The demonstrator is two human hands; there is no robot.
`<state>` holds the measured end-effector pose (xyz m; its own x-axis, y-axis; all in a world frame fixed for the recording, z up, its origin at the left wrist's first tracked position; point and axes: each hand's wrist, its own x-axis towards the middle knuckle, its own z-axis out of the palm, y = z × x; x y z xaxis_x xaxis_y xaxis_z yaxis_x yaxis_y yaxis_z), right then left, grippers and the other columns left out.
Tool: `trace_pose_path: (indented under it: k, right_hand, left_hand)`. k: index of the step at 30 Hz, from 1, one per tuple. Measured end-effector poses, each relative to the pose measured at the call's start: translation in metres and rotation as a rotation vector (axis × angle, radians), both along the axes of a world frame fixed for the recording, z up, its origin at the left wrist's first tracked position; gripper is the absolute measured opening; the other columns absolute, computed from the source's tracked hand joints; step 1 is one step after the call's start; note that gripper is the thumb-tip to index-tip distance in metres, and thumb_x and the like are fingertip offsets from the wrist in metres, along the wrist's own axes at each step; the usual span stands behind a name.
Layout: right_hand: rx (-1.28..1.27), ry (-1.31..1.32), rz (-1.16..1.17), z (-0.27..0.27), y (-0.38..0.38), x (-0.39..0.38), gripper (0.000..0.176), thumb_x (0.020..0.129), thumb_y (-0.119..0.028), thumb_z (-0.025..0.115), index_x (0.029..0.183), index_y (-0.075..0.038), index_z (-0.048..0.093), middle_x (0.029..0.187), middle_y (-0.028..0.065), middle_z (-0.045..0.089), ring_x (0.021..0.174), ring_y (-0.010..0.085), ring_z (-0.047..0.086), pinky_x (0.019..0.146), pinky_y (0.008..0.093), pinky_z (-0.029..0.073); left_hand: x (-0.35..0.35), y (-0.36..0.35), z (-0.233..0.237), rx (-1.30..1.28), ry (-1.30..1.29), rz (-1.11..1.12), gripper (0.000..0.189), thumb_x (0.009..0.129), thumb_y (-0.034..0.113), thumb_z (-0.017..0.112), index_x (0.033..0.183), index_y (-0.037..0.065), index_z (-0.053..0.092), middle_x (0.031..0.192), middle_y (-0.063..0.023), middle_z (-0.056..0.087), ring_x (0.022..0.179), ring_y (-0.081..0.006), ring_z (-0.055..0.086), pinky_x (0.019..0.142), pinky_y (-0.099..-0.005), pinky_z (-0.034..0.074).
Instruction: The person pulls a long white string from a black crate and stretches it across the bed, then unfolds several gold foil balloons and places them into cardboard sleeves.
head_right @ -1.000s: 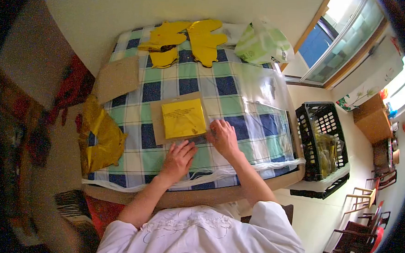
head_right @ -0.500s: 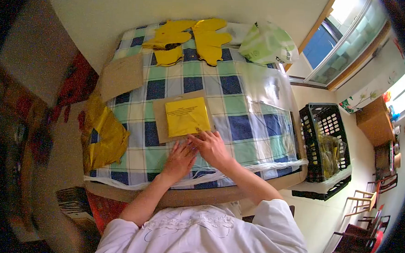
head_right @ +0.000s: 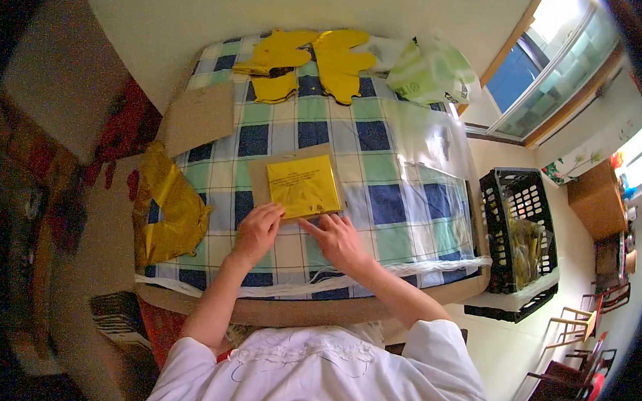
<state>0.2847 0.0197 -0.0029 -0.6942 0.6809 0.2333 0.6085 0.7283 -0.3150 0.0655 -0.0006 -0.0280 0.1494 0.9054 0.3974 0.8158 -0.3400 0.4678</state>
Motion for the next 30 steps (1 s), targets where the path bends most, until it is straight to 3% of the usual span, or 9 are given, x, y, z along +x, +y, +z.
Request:
trace_pose_path:
  k: [5,14,17,20,23,24,26,30]
  right_hand:
    - [0.074,-0.059,-0.039,-0.008,0.004,-0.012,0.056,0.079,-0.009,0.054,0.134,-0.019,0.047,0.092,0.0073,0.054,0.091,0.0223,0.054,0.077,0.0355,0.039]
    - [0.084,-0.115,0.028,-0.012,0.016,-0.004,0.052,0.080,-0.009,0.052,0.130,-0.023,0.053,0.087,0.0054,0.054,0.088,0.0215,0.055,0.078,0.0359,0.038]
    - [0.091,-0.073,-0.009,-0.010,0.014,-0.005,0.052,0.076,-0.004,0.056,0.125,-0.024,0.057,0.086,0.0044,0.058,0.088,0.0198,0.058,0.081,0.0352,0.038]
    - [0.103,0.173,-0.005,-0.010,0.014,0.003,0.041,0.077,-0.003,0.059,0.116,-0.016,0.061,0.085,0.0059,0.059,0.081,0.0218,0.059,0.076,0.0363,0.043]
    - [-0.179,0.474,-0.448,-0.017,0.022,0.025,0.016,0.082,-0.012,0.059,0.097,-0.009,0.062,0.090,0.0107,0.060,0.081,0.0272,0.061,0.070,0.0396,0.047]
    - [-0.161,0.443,-0.530,-0.009,0.028,0.032,0.014,0.083,-0.018,0.061,0.088,-0.005,0.060,0.086,0.0136,0.061,0.075,0.0315,0.061,0.064,0.0408,0.049]
    - [-0.250,0.287,-0.568,-0.012,0.034,0.043,0.017,0.081,-0.021,0.064,0.086,-0.005,0.060,0.085,0.0135,0.062,0.077,0.0322,0.061,0.066,0.0406,0.049]
    - [-0.280,0.259,-0.556,-0.022,0.040,0.041,0.022,0.077,-0.025,0.067,0.079,-0.004,0.062,0.079,0.0148,0.063,0.075,0.0339,0.062,0.066,0.0413,0.049]
  left_hand:
    - [0.002,-0.001,0.005,-0.004,-0.077,0.037,0.020,0.083,0.005,0.061,0.103,0.004,0.064,0.107,-0.0120,0.064,0.103,-0.0284,0.060,0.087,-0.0382,0.050]
    - [0.003,-0.001,-0.001,0.028,-0.023,0.022,0.019,0.080,0.008,0.066,0.099,0.004,0.066,0.111,-0.0108,0.062,0.106,-0.0274,0.057,0.088,-0.0368,0.049]
    - [0.003,-0.002,0.000,0.033,-0.016,0.018,0.019,0.079,0.007,0.066,0.097,0.003,0.066,0.110,-0.0108,0.061,0.107,-0.0277,0.056,0.088,-0.0371,0.048]
    - [0.002,0.000,-0.001,0.043,0.004,0.002,0.018,0.078,0.007,0.067,0.096,0.003,0.066,0.109,-0.0111,0.061,0.106,-0.0282,0.056,0.088,-0.0374,0.048]
    - [0.005,0.001,-0.001,0.063,0.002,0.016,0.016,0.077,0.004,0.066,0.093,0.003,0.065,0.107,-0.0110,0.061,0.104,-0.0278,0.056,0.087,-0.0371,0.048]
    - [0.006,0.000,0.000,0.068,-0.002,0.026,0.015,0.076,0.003,0.066,0.091,0.003,0.065,0.106,-0.0108,0.061,0.103,-0.0275,0.057,0.087,-0.0369,0.048]
    - [0.006,0.001,-0.002,0.048,-0.011,0.023,0.018,0.075,0.005,0.067,0.093,0.004,0.065,0.105,-0.0104,0.061,0.103,-0.0276,0.056,0.088,-0.0387,0.047]
    - [0.016,0.005,0.011,0.155,0.113,0.037,0.030,0.071,0.012,0.072,0.099,0.007,0.064,0.104,-0.0090,0.059,0.103,-0.0275,0.053,0.090,-0.0426,0.041]
